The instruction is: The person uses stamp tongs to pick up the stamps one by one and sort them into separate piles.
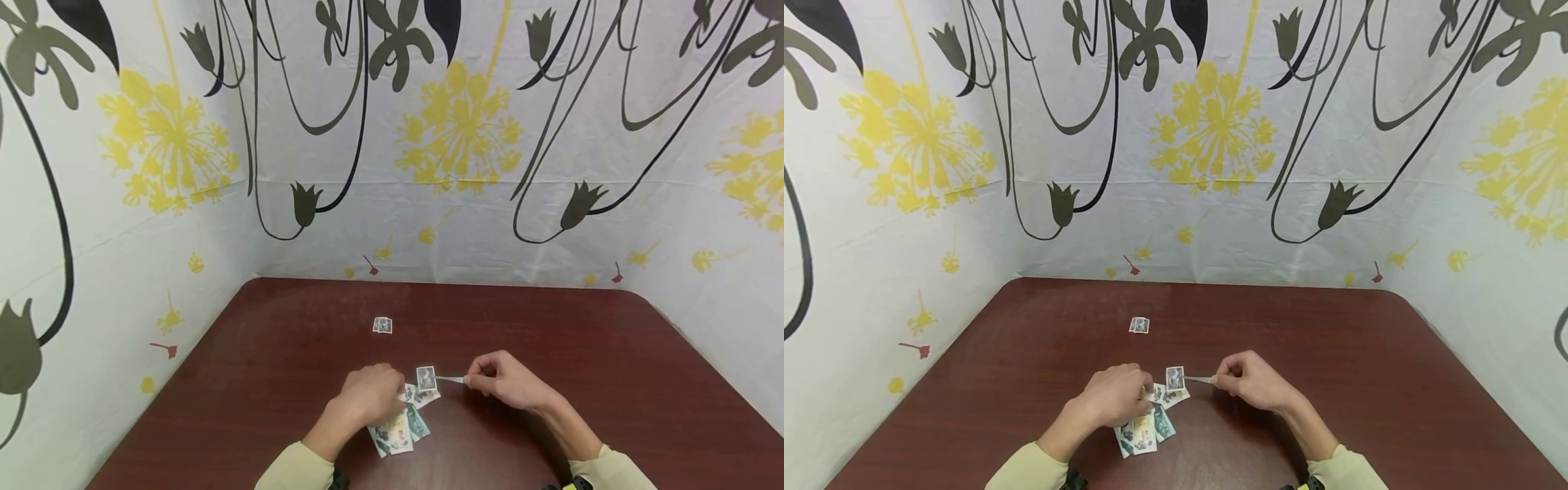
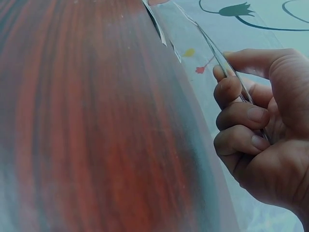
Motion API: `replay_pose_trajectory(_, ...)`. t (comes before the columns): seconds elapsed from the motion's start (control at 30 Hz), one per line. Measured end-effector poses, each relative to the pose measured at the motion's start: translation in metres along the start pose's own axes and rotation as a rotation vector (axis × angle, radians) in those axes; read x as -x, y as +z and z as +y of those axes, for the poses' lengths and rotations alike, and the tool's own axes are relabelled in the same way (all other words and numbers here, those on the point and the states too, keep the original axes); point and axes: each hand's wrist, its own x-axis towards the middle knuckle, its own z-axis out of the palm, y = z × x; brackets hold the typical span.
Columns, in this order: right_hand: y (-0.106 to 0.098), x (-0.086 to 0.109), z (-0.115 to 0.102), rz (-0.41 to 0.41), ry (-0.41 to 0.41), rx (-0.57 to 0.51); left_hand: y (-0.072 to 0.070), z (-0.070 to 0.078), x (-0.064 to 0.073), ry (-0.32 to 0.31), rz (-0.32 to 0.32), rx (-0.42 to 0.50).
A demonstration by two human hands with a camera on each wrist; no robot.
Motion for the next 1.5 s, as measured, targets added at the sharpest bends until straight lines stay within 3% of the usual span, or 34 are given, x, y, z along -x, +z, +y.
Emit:
replay_pose_trajectory(0.43, 0.001, -0.007, -0.002, 0.019, -0.002, 0.015, 0.0, 0.0, 0.001, 0.001, -0.007, 0.025)
replay_pose_trajectory(1.5, 0.001, -0.022, -0.008, 0.053, 0.041, 0.048, 0.002, 0.002, 0.001, -0.001, 0.003, -0.019)
